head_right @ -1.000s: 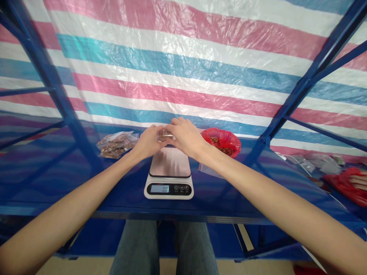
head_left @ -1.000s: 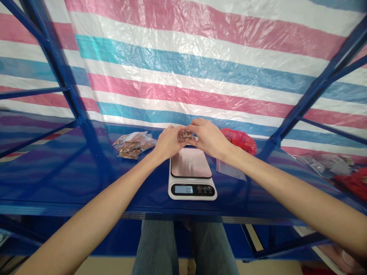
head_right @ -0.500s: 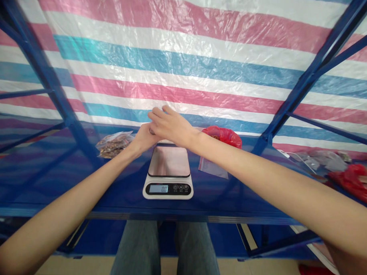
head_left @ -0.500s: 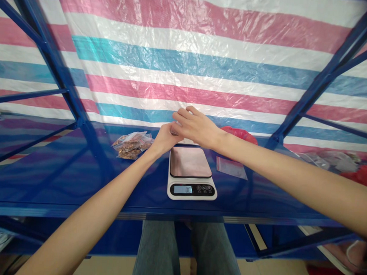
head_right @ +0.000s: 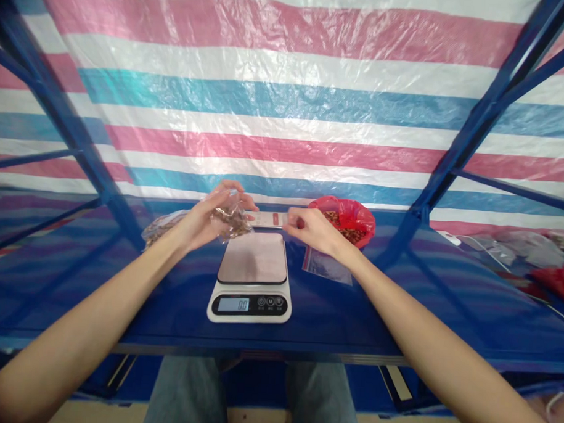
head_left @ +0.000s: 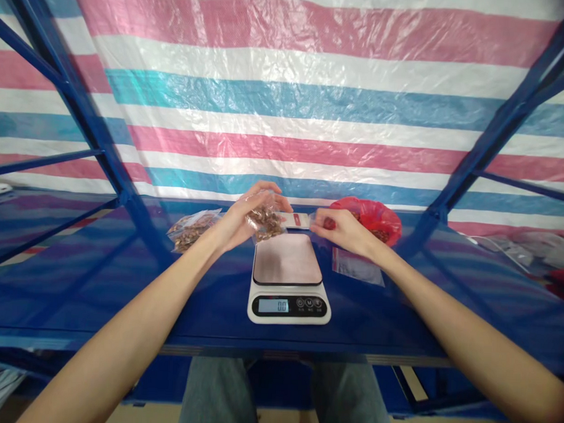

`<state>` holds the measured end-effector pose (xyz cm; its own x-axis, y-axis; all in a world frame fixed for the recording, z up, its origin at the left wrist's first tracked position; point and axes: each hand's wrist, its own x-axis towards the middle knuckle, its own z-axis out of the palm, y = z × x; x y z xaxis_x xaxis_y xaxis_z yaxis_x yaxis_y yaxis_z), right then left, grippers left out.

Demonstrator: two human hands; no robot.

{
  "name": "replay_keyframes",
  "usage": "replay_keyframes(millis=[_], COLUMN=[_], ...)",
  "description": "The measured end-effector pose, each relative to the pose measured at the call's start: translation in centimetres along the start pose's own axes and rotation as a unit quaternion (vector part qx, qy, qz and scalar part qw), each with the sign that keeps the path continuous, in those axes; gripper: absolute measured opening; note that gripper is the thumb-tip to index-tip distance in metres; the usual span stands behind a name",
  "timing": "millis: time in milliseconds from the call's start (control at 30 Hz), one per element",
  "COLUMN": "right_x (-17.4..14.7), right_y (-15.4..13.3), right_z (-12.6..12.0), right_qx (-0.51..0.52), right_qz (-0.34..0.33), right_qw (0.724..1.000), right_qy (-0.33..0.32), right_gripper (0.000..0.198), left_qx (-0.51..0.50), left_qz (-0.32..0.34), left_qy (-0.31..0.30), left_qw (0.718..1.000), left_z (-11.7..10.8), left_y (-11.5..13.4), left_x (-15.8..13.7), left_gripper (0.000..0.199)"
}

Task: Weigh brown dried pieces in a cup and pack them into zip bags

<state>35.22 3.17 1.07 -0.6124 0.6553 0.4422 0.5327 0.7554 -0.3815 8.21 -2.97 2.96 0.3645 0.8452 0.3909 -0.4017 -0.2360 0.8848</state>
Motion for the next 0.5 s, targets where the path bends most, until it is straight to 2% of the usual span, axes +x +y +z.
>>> replay_keyframes(millis=[67, 100, 167, 267, 333, 400, 467, 500], right_x=[-0.5, -0.6, -0.7, -0.8, -0.7, -0.5, -0.2, 0.0], right_y=[0.9, 1.2, 1.5, 1.3, 0.4, -1.4, -3.7, -4.8], right_z=[-0.1, -0.3, -0.7, -1.4, -1.6, -1.3, -0.4, 0.2], right_qx=[0.0, 0.005, 0.023, 0.033, 0.036, 0.07, 0.139, 0.175], right_qz=[-0.011, -0.014, -0.019, -0.035, -0.041, -0.035, -0.018, -0.013], right_qw=[0.996, 0.993, 0.99, 0.988, 0.995, 0.996, 0.981, 0.974], right_qy=[-0.092, -0.117, -0.138, -0.147, -0.082, 0.039, 0.134, 0.142], right_gripper=[0.029, 0.028, 0.027, 0.034, 0.033, 0.029, 0.028, 0.028], left_qx=[0.012, 0.013, 0.012, 0.018, 0.035, 0.06, 0.101, 0.124], left_qz=[-0.011, -0.011, -0.012, -0.036, -0.052, -0.052, -0.041, -0.029], left_qy=[-0.014, -0.013, 0.008, 0.065, 0.094, 0.105, 0.103, 0.105], left_qw=[1.0, 1.0, 1.0, 0.997, 0.994, 0.991, 0.989, 0.986], left_z=[0.3, 0.5, 0.7, 1.0, 1.2, 1.7, 2.4, 2.8], left_y=[-0.2, -0.4, -0.9, -1.4, -1.6, -1.8, -2.1, -2.3], left_x=[0.0, 0.1, 0.2, 0.3, 0.3, 0.3, 0.3, 0.3], left_gripper=[0.034, 0.039, 0.048, 0.042, 0.042, 0.046, 0.048, 0.05])
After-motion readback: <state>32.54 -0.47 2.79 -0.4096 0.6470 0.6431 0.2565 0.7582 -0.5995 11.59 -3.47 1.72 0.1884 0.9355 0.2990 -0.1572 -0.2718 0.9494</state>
